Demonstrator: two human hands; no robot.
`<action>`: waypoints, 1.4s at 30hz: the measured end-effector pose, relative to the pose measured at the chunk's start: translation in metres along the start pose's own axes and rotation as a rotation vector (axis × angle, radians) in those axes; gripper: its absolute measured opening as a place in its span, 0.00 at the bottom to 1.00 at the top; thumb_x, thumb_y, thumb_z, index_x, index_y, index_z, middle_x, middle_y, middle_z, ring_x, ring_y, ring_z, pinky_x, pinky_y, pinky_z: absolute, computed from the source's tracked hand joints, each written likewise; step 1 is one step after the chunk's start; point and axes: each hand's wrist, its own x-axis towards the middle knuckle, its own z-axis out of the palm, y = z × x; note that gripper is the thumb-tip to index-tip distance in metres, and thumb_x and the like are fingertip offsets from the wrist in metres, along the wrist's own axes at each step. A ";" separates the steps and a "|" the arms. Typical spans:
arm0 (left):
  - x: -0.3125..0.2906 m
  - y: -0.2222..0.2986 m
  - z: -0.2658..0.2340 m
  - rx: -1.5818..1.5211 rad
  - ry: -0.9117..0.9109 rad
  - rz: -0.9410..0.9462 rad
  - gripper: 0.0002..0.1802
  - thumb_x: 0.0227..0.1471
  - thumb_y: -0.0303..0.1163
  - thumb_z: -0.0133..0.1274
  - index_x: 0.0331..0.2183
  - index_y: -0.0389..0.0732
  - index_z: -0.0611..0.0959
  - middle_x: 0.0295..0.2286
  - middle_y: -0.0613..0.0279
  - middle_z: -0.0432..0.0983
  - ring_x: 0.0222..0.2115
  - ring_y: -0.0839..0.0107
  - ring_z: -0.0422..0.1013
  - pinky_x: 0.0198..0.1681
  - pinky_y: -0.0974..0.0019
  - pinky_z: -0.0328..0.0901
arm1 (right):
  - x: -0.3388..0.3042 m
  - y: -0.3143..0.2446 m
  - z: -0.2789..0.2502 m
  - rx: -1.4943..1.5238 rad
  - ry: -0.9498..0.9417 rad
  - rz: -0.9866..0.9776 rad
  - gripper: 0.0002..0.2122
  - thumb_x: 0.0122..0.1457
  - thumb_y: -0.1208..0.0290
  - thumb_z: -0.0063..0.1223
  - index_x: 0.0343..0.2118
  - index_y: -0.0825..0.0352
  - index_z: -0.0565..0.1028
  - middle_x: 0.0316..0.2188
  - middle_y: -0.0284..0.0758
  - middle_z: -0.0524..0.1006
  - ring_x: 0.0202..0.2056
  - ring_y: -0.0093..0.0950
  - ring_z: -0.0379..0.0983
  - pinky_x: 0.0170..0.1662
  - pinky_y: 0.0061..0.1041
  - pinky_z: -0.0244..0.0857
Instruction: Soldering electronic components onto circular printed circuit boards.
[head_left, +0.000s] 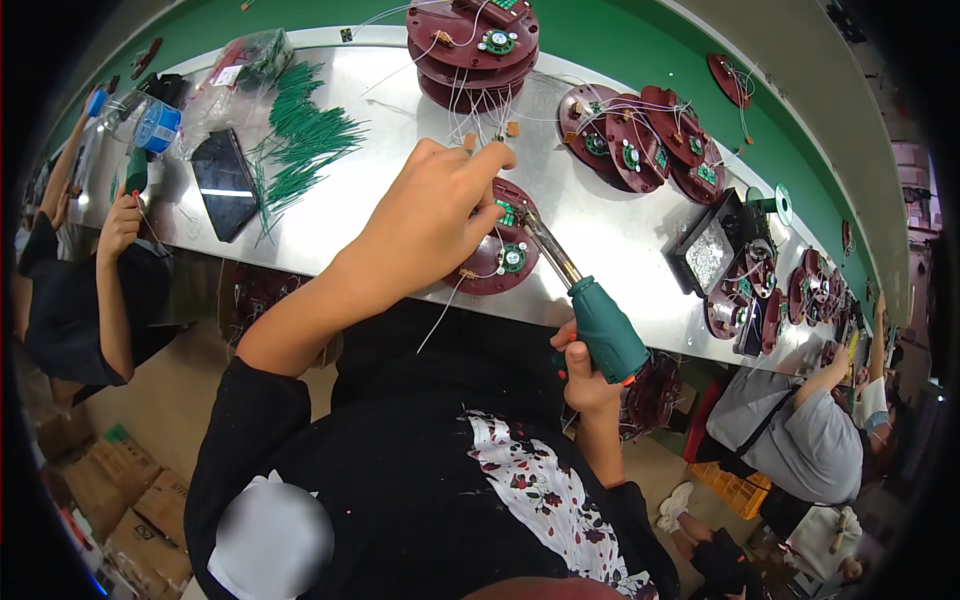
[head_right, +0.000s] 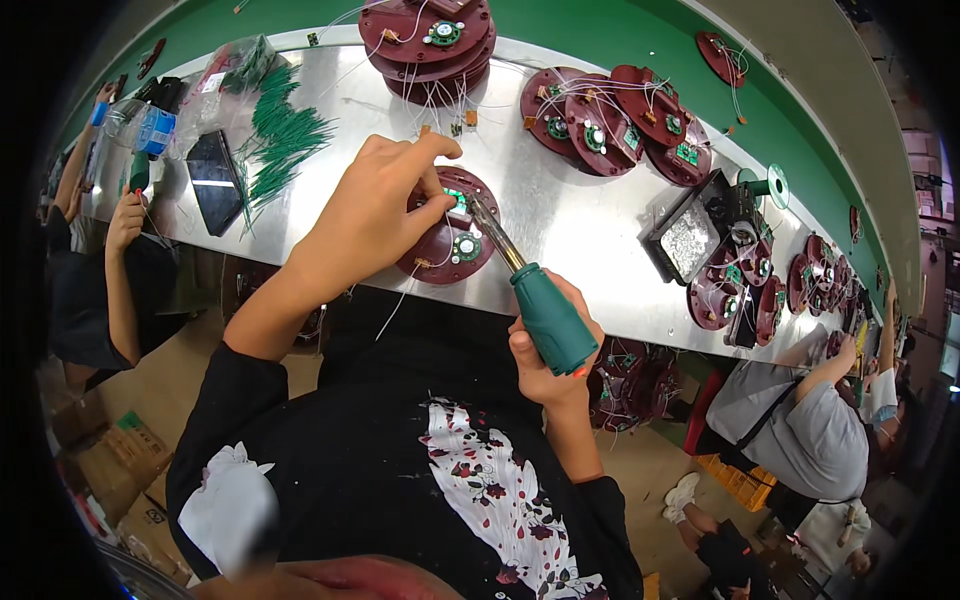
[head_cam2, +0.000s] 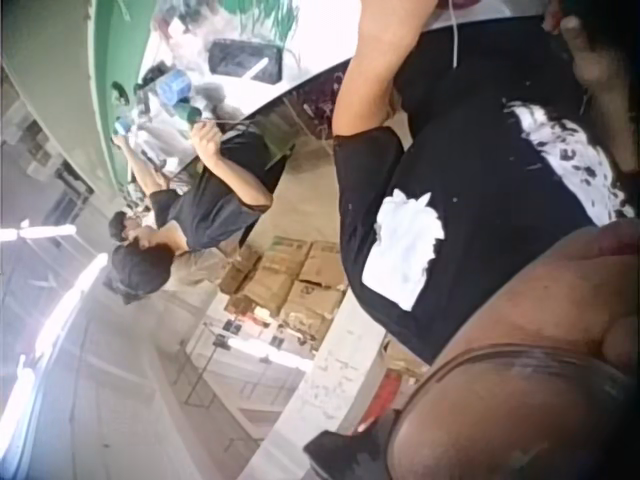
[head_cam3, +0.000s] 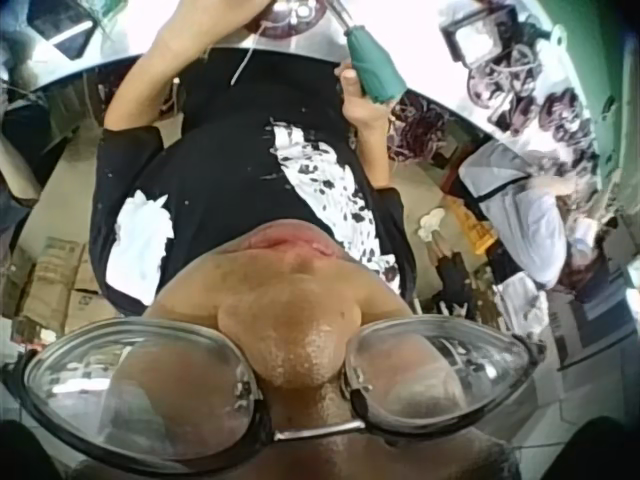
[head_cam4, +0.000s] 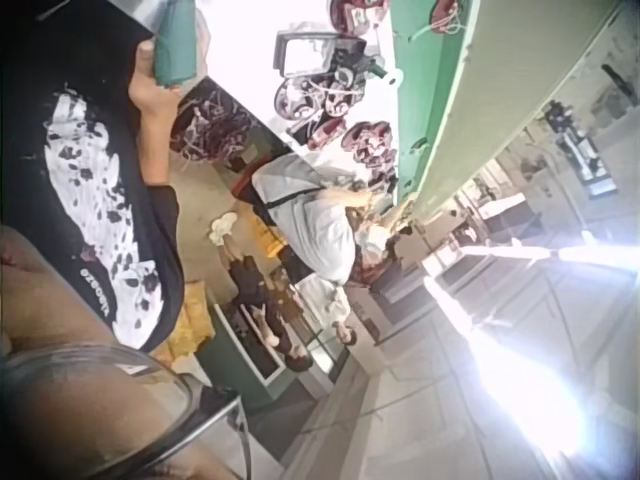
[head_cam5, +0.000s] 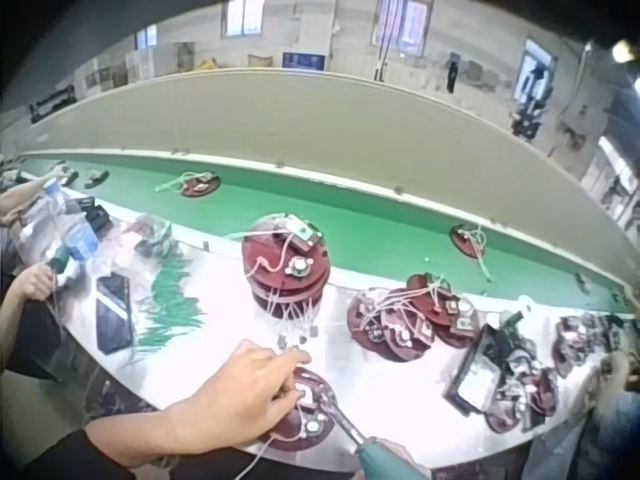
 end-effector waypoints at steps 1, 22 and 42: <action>0.001 0.000 0.000 0.014 -0.008 0.004 0.20 0.49 0.22 0.64 0.45 0.40 0.78 0.24 0.65 0.80 0.30 0.60 0.77 0.44 0.58 0.63 | 0.000 0.001 -0.001 0.000 0.001 0.000 0.29 0.64 0.52 0.64 0.52 0.79 0.76 0.27 0.36 0.79 0.25 0.21 0.75 0.34 0.22 0.72; 0.011 0.008 -0.003 0.163 -0.064 0.044 0.16 0.50 0.22 0.63 0.42 0.38 0.77 0.22 0.63 0.79 0.27 0.58 0.75 0.43 0.57 0.62 | 0.005 0.003 0.001 0.124 0.134 -0.003 0.29 0.70 0.44 0.49 0.43 0.75 0.73 0.23 0.36 0.75 0.39 0.36 0.79 0.52 0.40 0.71; -0.003 -0.004 0.038 -0.042 0.167 0.076 0.07 0.53 0.28 0.61 0.32 0.35 0.79 0.34 0.56 0.80 0.35 0.57 0.76 0.43 0.60 0.67 | 0.005 0.008 -0.011 0.264 0.147 -0.047 0.30 0.71 0.43 0.46 0.45 0.76 0.72 0.28 0.37 0.75 0.32 0.31 0.77 0.44 0.34 0.73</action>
